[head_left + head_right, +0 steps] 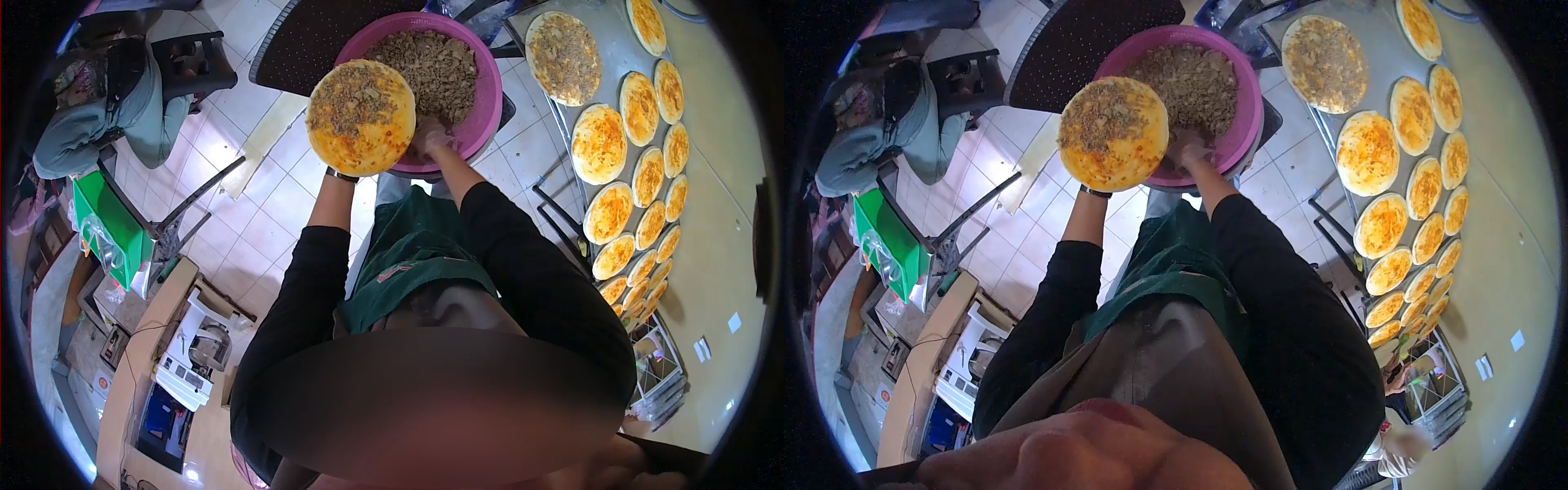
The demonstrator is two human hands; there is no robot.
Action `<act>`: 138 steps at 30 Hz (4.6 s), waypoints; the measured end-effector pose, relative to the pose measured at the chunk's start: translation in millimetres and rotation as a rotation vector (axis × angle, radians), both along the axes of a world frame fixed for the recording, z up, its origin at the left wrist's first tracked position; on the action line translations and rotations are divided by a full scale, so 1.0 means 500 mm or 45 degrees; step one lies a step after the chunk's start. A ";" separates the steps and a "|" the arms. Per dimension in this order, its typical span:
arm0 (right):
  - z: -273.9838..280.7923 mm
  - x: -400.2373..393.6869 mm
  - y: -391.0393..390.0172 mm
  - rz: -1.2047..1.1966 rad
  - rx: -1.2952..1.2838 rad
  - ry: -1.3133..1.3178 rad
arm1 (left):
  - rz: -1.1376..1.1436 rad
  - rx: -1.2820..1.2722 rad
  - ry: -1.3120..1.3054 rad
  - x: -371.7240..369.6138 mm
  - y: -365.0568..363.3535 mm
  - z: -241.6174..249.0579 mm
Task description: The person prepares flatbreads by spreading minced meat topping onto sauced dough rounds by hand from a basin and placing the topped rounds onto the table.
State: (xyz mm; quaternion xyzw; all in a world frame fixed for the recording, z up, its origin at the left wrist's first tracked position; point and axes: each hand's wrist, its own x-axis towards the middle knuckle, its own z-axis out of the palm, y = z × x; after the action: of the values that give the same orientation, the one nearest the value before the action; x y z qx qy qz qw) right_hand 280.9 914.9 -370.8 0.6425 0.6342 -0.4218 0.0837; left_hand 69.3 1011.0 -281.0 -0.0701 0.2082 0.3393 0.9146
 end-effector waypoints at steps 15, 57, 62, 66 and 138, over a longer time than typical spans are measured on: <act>0.443 0.081 0.060 -1.297 0.315 0.813 | -0.001 -0.049 -0.209 0.057 0.000 -0.021; 0.080 -0.082 0.025 -0.180 0.072 -0.289 | 0.014 0.061 0.296 0.023 0.017 0.026; 0.053 -0.011 0.008 0.282 0.065 -0.218 | 0.038 0.059 0.269 0.029 0.027 0.027; 0.269 0.060 0.026 -1.690 -0.289 1.184 | 0.049 0.063 0.238 0.038 0.037 0.027; 0.360 0.051 0.039 -1.743 -0.269 1.393 | 0.028 0.068 0.168 0.005 0.031 0.039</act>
State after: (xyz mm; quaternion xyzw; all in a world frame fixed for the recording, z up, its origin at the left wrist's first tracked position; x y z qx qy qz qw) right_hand 306.6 934.4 -190.8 0.5783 0.0191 -0.6844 -0.4436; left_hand 71.9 1026.5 -261.7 -0.0256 0.2580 0.3587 0.8967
